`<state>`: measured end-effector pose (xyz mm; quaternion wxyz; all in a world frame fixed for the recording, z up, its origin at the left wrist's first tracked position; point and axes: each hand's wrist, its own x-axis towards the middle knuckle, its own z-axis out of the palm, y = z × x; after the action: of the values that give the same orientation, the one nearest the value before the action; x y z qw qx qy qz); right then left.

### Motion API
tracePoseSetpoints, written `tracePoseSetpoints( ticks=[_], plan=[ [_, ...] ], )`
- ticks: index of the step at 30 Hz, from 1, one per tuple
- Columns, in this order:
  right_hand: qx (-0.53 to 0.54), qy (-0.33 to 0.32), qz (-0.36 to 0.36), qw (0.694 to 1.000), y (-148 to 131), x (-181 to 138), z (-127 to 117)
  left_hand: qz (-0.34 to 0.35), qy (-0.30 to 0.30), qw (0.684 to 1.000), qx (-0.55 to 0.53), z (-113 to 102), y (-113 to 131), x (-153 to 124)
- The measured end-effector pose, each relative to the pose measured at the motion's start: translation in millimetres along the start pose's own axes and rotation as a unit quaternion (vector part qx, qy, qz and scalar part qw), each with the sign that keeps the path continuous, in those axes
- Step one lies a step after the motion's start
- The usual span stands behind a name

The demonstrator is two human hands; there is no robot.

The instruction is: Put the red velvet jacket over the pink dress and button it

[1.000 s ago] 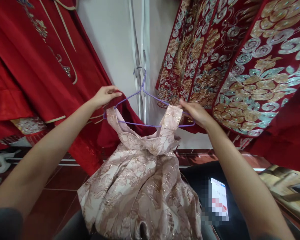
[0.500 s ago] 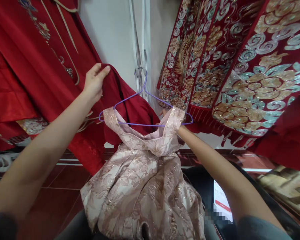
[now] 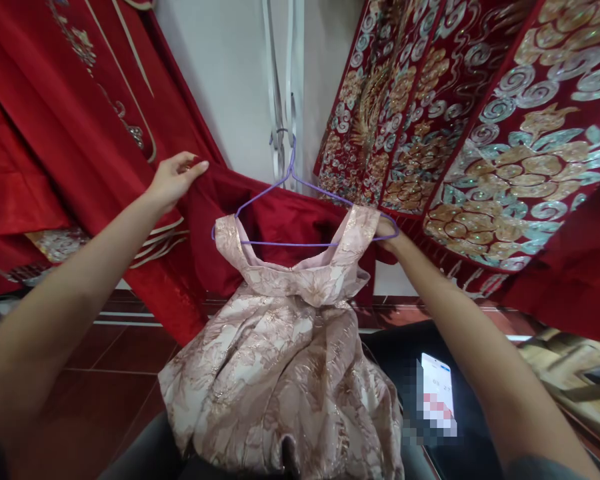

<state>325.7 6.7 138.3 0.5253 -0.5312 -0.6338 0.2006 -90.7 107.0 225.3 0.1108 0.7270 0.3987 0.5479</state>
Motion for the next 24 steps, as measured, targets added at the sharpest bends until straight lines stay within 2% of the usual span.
tracePoseSetpoints(
  ticks=[5, 7, 8, 11, 13, 15, 19, 22, 24],
  plan=[
    [0.105, -0.012, 0.114, 0.988, -6.0, 10.4, -28.9, -0.044, -0.088, 0.993, 0.058, 0.3, -9.2, -15.7],
    [0.126, 0.001, 0.121, 0.985, -15.8, 13.0, -36.2, -0.044, -0.098, 0.992, 0.067, 1.8, -12.7, -18.2],
    [0.105, 0.011, 0.097, 0.990, -21.0, 14.1, -39.0, -0.041, -0.096, 0.992, 0.068, 2.1, -13.8, -19.0],
    [-0.054, 0.032, -0.058, 0.996, -33.5, 17.4, -45.3, -0.018, -0.073, 0.994, 0.076, 1.0, -12.8, -19.5],
    [-0.167, 0.038, -0.157, 0.973, -37.8, 18.1, -48.5, 0.007, -0.052, 0.994, 0.093, -1.2, -8.4, -18.9],
    [-0.270, 0.058, -0.202, 0.939, -38.3, 15.3, -51.3, 0.037, -0.031, 0.991, 0.122, -4.3, -2.4, -19.1],
    [-0.435, 0.081, -0.167, 0.881, -32.6, -2.7, -55.3, 0.088, -0.023, 0.977, 0.191, -11.2, 7.9, -28.3],
    [-0.513, 0.119, -0.110, 0.843, -31.5, -17.1, -56.2, 0.095, -0.075, 0.961, 0.249, -14.8, 11.9, -42.7],
    [-0.536, 0.140, -0.074, 0.829, -36.2, -22.4, -56.1, 0.087, -0.120, 0.943, 0.298, -16.2, 14.6, -52.1]
  ],
)
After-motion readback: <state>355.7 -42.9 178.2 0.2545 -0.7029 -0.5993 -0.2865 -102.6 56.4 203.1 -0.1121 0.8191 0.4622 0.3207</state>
